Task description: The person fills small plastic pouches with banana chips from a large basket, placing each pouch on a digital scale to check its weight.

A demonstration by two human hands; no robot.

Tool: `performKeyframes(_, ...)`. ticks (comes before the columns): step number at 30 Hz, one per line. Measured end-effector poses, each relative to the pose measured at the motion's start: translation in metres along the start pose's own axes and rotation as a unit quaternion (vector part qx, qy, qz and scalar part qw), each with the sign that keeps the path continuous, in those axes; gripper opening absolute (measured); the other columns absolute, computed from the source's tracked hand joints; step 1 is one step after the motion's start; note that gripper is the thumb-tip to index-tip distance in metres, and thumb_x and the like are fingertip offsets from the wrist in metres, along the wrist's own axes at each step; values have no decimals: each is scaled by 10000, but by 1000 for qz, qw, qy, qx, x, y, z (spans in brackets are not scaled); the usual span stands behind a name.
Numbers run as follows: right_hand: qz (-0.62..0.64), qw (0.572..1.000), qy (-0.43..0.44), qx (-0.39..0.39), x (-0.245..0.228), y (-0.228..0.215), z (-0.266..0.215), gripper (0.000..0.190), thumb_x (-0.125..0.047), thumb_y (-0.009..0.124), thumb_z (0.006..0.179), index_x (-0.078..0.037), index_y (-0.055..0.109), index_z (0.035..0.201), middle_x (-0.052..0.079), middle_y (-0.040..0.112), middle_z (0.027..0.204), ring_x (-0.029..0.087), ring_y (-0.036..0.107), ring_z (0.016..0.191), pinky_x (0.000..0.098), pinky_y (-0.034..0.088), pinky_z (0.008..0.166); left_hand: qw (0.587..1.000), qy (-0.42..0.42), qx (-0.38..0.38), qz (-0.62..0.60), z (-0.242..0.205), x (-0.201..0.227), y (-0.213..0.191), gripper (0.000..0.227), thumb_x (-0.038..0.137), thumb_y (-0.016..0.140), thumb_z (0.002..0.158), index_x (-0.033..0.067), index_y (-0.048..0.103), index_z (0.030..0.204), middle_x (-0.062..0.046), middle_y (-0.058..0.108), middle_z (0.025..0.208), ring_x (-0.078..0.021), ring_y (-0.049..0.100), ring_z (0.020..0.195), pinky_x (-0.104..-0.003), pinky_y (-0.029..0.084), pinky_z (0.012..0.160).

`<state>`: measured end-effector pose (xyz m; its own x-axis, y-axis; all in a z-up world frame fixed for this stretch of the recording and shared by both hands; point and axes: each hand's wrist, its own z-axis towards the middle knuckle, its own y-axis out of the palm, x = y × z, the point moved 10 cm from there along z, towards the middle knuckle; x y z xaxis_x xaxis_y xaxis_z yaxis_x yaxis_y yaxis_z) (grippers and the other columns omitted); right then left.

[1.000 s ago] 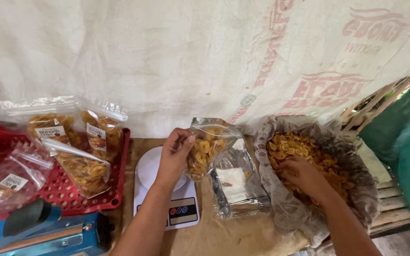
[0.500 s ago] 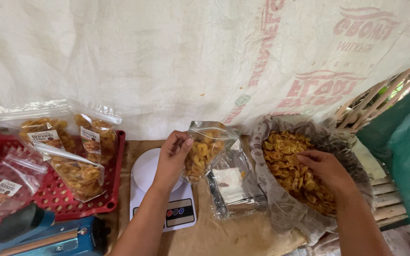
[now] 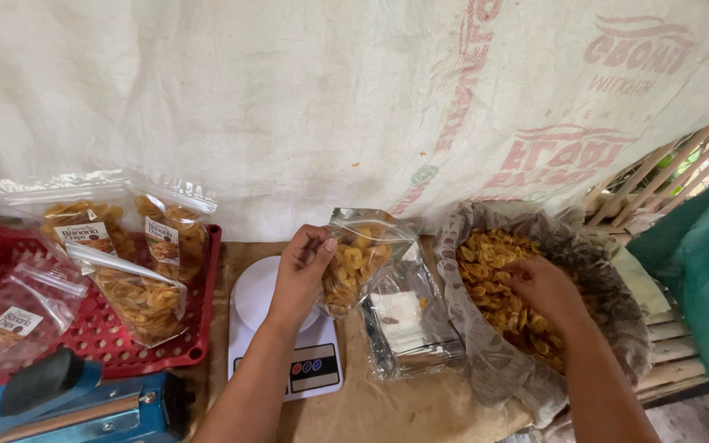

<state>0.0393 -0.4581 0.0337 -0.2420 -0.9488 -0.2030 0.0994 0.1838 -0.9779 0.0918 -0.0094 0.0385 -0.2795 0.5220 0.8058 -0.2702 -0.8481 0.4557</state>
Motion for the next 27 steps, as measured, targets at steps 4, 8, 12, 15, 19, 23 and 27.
performKeyframes(4,-21,999,-6,25,-9,2,0,384,-442,698,925,-159,789,1168,110,742,1130,294,690,1050,438,542,922,1000,0,-2,-6,1,0,1,71,75,656,1011,49,591,1000,20,615,1007,-63,550,987,-221,439,933)
performKeyframes(8,110,990,90,-12,18,2,5,420,-432,662,975,-148,774,1263,128,799,1073,310,759,934,447,577,895,1000,-6,-2,0,0,-1,1,82,85,654,1023,45,587,995,22,625,1000,-60,540,968,-221,436,915)
performKeyframes(12,275,941,192,-46,40,7,-1,438,-364,648,1002,-122,694,1364,123,778,1115,272,726,989,438,556,859,1000,-15,-4,1,-1,0,2,72,88,645,1032,48,589,1008,21,618,982,-60,544,958,-225,440,902)
performKeyframes(15,530,832,157,-49,38,20,2,419,-219,645,978,-51,652,1361,97,737,1182,239,703,985,381,532,797,1000,-11,-5,-5,-1,1,3,64,84,640,1025,51,589,1007,26,626,996,-55,557,977,-223,447,920)
performKeyframes(19,670,731,119,-53,47,28,11,322,-148,618,1004,13,619,1283,137,687,1147,252,720,1002,353,569,846,1000,-10,1,-7,1,0,2,51,73,636,1013,48,592,1005,29,635,1007,-54,563,989,-225,451,935)
performKeyframes(23,724,681,91,-59,48,33,17,290,-125,600,995,19,647,1243,139,713,1159,220,699,1048,332,568,904,1000,-6,1,-1,3,-1,-1,53,74,641,1022,48,597,1009,26,621,993,-59,553,965,-228,453,910)
performKeyframes(27,729,675,96,-59,49,39,17,254,-10,600,944,24,671,1185,108,708,1185,220,672,1110,316,550,949,1000,-4,-1,1,1,-1,-1,72,93,648,1027,55,592,1001,25,620,983,-58,542,943,-224,451,888)
